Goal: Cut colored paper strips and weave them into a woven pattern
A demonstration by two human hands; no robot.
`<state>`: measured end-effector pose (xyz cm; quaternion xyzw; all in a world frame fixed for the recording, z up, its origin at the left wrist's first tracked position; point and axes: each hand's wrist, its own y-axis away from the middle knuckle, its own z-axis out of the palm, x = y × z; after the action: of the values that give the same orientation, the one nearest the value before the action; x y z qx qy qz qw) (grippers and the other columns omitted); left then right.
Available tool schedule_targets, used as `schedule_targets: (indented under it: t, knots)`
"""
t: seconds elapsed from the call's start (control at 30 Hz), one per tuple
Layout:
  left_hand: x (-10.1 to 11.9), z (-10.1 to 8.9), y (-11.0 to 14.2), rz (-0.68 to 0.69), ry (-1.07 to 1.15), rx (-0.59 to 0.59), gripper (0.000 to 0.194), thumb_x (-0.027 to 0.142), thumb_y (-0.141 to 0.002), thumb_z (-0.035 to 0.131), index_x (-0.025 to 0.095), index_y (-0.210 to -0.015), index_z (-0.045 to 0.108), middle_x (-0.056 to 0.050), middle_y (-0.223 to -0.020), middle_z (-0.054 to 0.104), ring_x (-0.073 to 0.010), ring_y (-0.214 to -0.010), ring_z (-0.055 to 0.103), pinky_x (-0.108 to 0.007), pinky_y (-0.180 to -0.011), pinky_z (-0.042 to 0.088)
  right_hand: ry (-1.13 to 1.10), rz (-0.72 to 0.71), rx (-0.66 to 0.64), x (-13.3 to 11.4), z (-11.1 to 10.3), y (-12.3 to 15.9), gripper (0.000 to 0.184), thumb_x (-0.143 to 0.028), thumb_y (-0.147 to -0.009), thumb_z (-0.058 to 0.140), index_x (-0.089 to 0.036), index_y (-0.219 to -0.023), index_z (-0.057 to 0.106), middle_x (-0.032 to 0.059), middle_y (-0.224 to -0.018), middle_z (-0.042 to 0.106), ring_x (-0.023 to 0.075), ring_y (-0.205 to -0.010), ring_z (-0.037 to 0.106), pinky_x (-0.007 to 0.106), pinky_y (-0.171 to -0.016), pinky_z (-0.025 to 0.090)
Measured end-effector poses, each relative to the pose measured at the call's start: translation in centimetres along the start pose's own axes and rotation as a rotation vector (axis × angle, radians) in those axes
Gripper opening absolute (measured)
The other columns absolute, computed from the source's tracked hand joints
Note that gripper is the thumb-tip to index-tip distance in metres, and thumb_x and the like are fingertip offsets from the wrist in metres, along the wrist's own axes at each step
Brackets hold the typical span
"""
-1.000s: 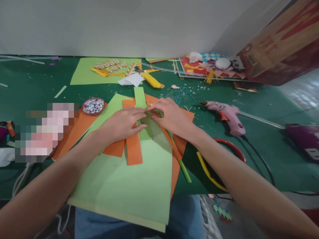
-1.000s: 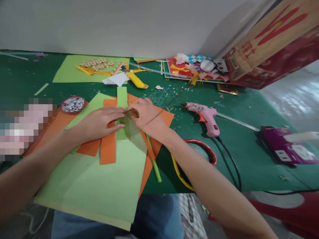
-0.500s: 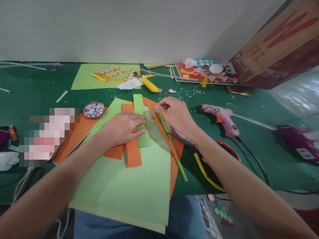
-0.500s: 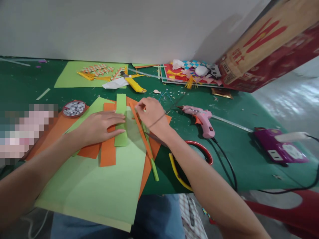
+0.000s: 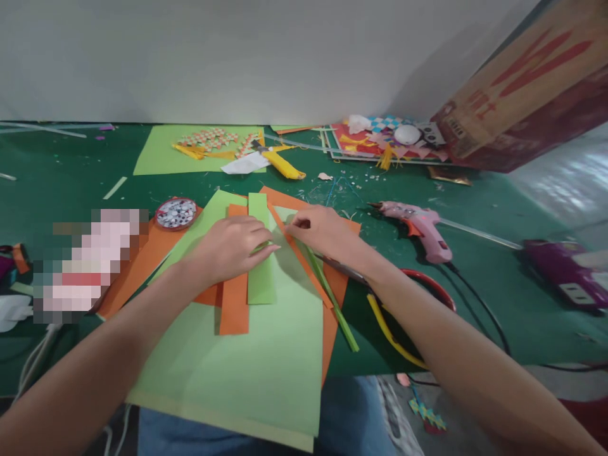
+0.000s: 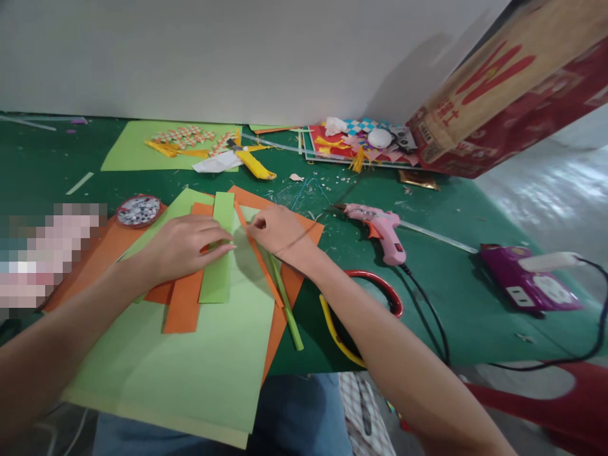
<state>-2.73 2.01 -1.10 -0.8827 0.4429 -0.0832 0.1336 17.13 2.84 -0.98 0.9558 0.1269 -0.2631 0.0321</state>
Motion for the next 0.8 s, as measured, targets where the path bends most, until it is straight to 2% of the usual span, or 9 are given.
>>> schedule_targets:
  t: [0.17,0.27,0.33,0.43,0.57,0.8]
  knots:
    - [-0.1,0.2,0.0,0.062,-0.021,0.024,0.028,0.032,-0.096,0.047,0.015,-0.101,0.069,-0.006,-0.085,0.071,-0.0189,-0.078,0.065,-0.028,-0.064,0.046,-0.097,0.087,0.024,-0.2,-0.7,0.0,0.021,-0.026,-0.083,0.055,-0.016,-0.065,0.06,0.0033,-0.071,0.063,0.0141,-0.066,0.053,0.027,-0.063,0.036]
    - [0.2,0.5,-0.1,0.107,-0.025,0.042,0.028,0.027,-0.096,0.046,0.014,-0.113,0.064,-0.008,-0.093,0.069,-0.0195,-0.083,0.064,-0.028,-0.065,0.047,-0.069,0.168,0.072,-0.1,-1.0,0.0,0.016,-0.031,-0.08,0.063,-0.017,-0.074,0.059,0.0039,-0.075,0.064,0.0154,-0.067,0.054,0.027,-0.063,0.037]
    - [0.7,0.7,-0.2,0.123,-0.02,0.031,0.029,0.023,-0.096,0.044,0.015,-0.115,0.064,-0.008,-0.094,0.067,-0.0195,-0.085,0.063,-0.028,-0.066,0.048,-0.046,0.169,0.05,0.0,-1.0,0.0,0.017,-0.031,-0.077,0.068,-0.017,-0.079,0.058,0.0038,-0.076,0.064,0.0159,-0.068,0.055,0.027,-0.062,0.037]
    - [1.2,1.2,-0.3,0.134,-0.025,0.02,0.029,0.019,-0.097,0.04,0.017,-0.111,0.066,-0.008,-0.091,0.064,-0.0195,-0.083,0.061,-0.029,-0.066,0.048,-0.027,0.151,0.001,0.0,-0.8,-0.1,0.015,-0.025,-0.076,0.069,-0.018,-0.083,0.058,0.0025,-0.073,0.063,0.0156,-0.066,0.056,0.026,-0.061,0.037]
    - [1.4,1.4,-0.4,0.15,0.011,0.05,0.03,0.015,-0.095,0.039,0.016,-0.102,0.068,-0.009,-0.088,0.063,-0.0196,-0.082,0.06,-0.03,-0.067,0.048,-0.022,0.122,0.007,0.1,-0.7,-0.1,0.009,-0.018,-0.079,0.063,-0.017,-0.088,0.06,0.0024,-0.072,0.064,0.0153,-0.065,0.057,0.026,-0.062,0.037]
    - [1.0,1.3,-0.3,0.175,0.026,0.065,0.029,0.017,-0.095,0.039,0.014,-0.089,0.067,-0.008,-0.085,0.064,-0.0192,-0.08,0.06,-0.03,-0.067,0.048,-0.07,0.035,0.071,0.4,-0.6,0.0,0.021,-0.008,-0.077,0.053,-0.016,-0.093,0.063,0.0013,-0.068,0.065,0.0155,-0.064,0.059,0.026,-0.063,0.039]
